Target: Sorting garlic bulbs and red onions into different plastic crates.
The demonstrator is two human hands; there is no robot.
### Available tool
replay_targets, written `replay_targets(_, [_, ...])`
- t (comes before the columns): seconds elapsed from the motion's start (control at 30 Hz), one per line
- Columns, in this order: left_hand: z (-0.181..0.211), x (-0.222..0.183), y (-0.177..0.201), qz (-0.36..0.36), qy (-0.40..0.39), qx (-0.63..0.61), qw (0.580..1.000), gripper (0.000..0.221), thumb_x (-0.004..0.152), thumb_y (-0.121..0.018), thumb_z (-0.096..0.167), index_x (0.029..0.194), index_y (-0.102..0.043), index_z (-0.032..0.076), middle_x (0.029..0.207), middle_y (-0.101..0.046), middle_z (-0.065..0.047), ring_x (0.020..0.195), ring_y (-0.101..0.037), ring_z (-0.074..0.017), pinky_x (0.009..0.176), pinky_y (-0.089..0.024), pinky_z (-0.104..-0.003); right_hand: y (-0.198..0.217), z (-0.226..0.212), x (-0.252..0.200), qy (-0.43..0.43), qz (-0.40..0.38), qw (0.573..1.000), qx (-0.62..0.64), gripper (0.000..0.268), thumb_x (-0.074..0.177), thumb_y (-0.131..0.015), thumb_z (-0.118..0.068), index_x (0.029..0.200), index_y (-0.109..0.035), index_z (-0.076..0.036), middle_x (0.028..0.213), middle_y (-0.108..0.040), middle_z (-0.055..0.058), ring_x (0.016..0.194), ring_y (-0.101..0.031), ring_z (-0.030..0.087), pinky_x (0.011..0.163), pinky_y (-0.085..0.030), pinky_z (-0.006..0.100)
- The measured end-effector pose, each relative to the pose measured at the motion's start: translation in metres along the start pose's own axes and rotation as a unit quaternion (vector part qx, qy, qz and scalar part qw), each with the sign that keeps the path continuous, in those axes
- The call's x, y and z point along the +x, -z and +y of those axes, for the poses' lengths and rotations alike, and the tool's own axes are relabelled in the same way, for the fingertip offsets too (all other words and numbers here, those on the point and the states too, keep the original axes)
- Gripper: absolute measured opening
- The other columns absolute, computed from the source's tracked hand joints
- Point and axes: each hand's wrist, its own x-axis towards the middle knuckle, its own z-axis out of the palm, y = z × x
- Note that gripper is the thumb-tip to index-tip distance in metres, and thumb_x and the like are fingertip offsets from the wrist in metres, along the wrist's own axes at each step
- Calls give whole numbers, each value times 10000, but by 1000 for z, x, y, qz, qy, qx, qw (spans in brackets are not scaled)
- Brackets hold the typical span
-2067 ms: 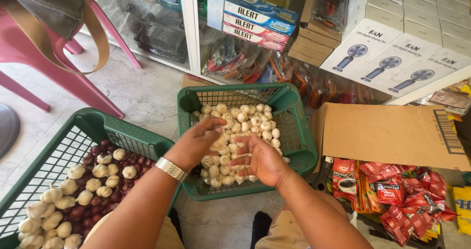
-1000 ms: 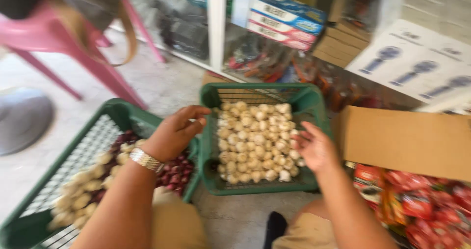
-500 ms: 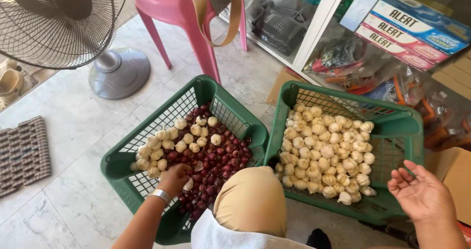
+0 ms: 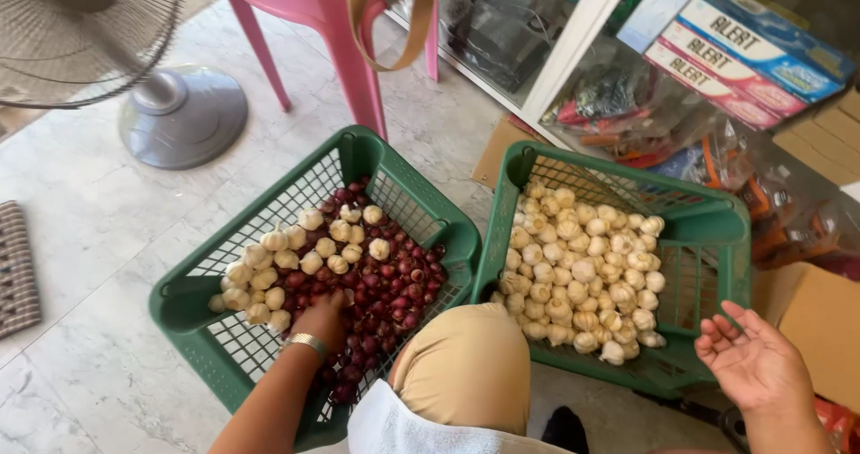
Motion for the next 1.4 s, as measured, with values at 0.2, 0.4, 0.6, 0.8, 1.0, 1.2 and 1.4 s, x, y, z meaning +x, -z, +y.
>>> replay_targets(0.2, [-21, 42, 43, 197, 86, -194, 957, 235, 996, -602, 315, 1212, -632, 228, 1269, -670, -101, 1074, -696, -361, 887, -561, -494, -16, 8, 6, -2, -8, 1000, -27, 317, 1060, -635, -312, 1265, -636, -70, 1096, -608, 69, 1019, -593, 239, 854, -495, 403])
replay_targets(0.4, [-4, 34, 98, 157, 126, -107, 974, 567, 820, -719, 308, 1351, -529, 358, 1371, -531, -112, 1062, -680, -378, 814, -575, -515, -35, 15, 20, -21, -21, 998, -63, 266, 1038, -639, -311, 1217, -654, -115, 1055, -620, 17, 990, -631, 216, 809, -499, 404])
replay_targets(0.6, [-20, 74, 36, 156, 140, -112, 971, 574, 930, -624, 234, 1469, -453, 329, 1395, -531, -143, 1038, -682, -437, 808, -578, -545, -62, 15, 10, -16, -21, 993, -112, 276, 1028, -588, -304, 1230, -656, -129, 1027, -627, 9, 948, -632, 219, 777, -501, 419])
replay_targets(0.8, [-30, 66, 26, 199, 61, -179, 962, 495, 861, -678, 261, 1326, -525, 336, 1423, -533, -123, 1067, -689, -385, 825, -592, -494, -83, 13, 5, -26, -19, 991, -131, 279, 1044, -570, -273, 1261, -644, -115, 1022, -613, 2, 945, -623, 208, 772, -505, 413])
replay_targets(1.0, [16, 46, 56, 56, 116, -114, 985, 617, 905, -673, 356, 1463, -417, 410, 1422, -541, -97, 1060, -708, -374, 846, -598, -503, -79, 19, 8, -24, -29, 989, -140, 279, 1027, -567, -241, 1258, -644, -105, 1015, -629, 23, 940, -630, 219, 759, -509, 413])
replay_targets(1.2, [-12, 79, 19, 59, 122, -86, 987, 547, 963, -626, 436, 1466, -432, 344, 1431, -560, -183, 1140, -666, -448, 905, -570, -553, -64, 27, 20, -16, -15, 995, -98, 252, 999, -609, -263, 1209, -651, -128, 982, -642, 23, 900, -654, 231, 705, -519, 418])
replay_targets(1.4, [-45, 81, -8, 117, 43, -202, 971, 589, 860, -716, 334, 1419, -550, 250, 1222, -718, -261, 1162, -680, -454, 970, -544, -526, -69, 12, 8, 8, -36, 999, -35, 218, 979, -633, -275, 1147, -670, -141, 922, -643, 1, 849, -666, 211, 696, -538, 399])
